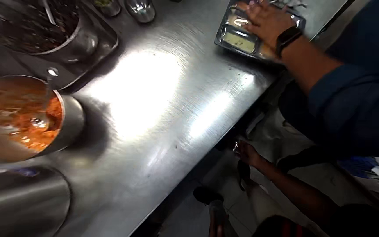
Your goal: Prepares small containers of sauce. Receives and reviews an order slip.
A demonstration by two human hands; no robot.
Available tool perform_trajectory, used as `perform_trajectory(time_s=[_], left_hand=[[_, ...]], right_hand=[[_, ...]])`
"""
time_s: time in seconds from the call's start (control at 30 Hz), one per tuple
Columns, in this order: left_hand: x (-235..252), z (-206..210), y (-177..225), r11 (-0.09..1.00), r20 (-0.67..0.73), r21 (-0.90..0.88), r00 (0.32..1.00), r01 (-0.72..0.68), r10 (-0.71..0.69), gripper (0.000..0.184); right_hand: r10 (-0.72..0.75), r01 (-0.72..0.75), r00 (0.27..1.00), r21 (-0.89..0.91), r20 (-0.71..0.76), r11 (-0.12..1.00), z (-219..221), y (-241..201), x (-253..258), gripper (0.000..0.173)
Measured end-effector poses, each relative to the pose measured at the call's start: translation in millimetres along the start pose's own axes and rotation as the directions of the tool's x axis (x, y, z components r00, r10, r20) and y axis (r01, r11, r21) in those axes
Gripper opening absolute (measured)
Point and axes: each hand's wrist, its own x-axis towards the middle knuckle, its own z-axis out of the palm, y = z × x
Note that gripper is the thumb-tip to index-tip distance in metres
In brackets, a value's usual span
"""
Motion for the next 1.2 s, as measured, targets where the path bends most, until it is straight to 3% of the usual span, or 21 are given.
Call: perform_trajectory(time_s=[0.07,0.13,0.2,0.23,0.3,0.33,0.4,0.43,0.5,0.53,0.6,0.67,0.77,0.97,1.1,1.2], left_hand=[[32,9,59,0.980,0.087,0.080,0.981,-0.183,0.176,0.068],[57,12,107,0.922,0.124,0.188,0.939,-0.339,0.320,0.090],[65,7,144,0.860,0.144,0.269,0.901,-0.434,0.409,0.098],[66,1,160,0.834,0.137,0.284,0.881,-0.472,0.452,0.093],[62,-16,185,0.823,0.089,0.229,0.853,-0.520,0.514,0.073],[58,-28,195,0.852,0.055,0.137,0.862,-0.506,0.504,0.067],[50,-51,209,0.880,-0.051,-0.274,0.920,-0.388,0.389,0.059],[45,-62,216,0.800,-0.086,-0.532,0.957,-0.278,0.276,0.052],[34,-79,227,0.458,-0.034,-0.886,0.994,-0.077,0.101,0.040],[29,-83,233,0.296,0.012,-0.955,0.998,-0.008,0.067,0.043],[14,-84,240,0.165,0.059,-0.985,0.998,0.057,0.004,0.060],[4,-91,242,0.071,0.088,-0.993,0.995,0.092,-0.049,0.072],[0,-109,240,-0.003,0.071,-0.998,0.997,0.070,-0.044,0.067],[-4,-148,234,0.073,0.028,-0.997,0.999,0.030,-0.029,0.074],[-8,-172,229,0.015,0.164,-0.986,0.985,0.164,-0.048,0.077],[-8,-186,220,0.035,0.224,-0.974,0.974,0.225,-0.044,0.073]], right_hand=[[0.054,-0.066,0.982,0.061,0.179,0.996,16,-19,-104,0.038],[0.016,-0.072,0.917,0.125,0.398,0.990,38,-31,-179,0.031],[-0.039,-0.024,0.849,0.113,0.527,0.993,68,-33,-237,0.020],[-0.093,0.069,0.829,0.064,0.551,0.996,88,-34,-260,0.017],[-0.280,0.394,0.761,-0.073,0.585,0.916,125,-32,-295,0.019],[-0.371,0.571,0.686,-0.146,0.626,0.808,139,-31,-310,0.022],[-0.490,0.842,0.497,-0.261,0.716,0.473,163,-33,-338,0.030],[-0.505,0.912,0.406,-0.300,0.762,0.280,172,-31,-353,0.031],[-0.484,0.940,0.216,-0.314,0.848,-0.130,187,-21,-371,0.023],[-0.482,0.905,0.123,-0.298,0.867,-0.305,192,-14,-374,0.018],[-0.499,0.824,-0.002,-0.281,0.866,-0.492,198,3,-372,0.011],[-0.544,0.778,-0.074,-0.293,0.836,-0.555,209,14,-370,0.008],[-0.577,0.747,-0.067,-0.343,0.814,-0.569,234,22,-381,0.013],[-0.485,0.775,0.063,-0.349,0.872,-0.528,269,50,-391,0.024],[-0.485,0.725,0.025,-0.350,0.874,-0.593,273,60,-399,0.027],[-0.483,0.689,0.030,-0.368,0.875,-0.625,282,60,-405,0.035]])
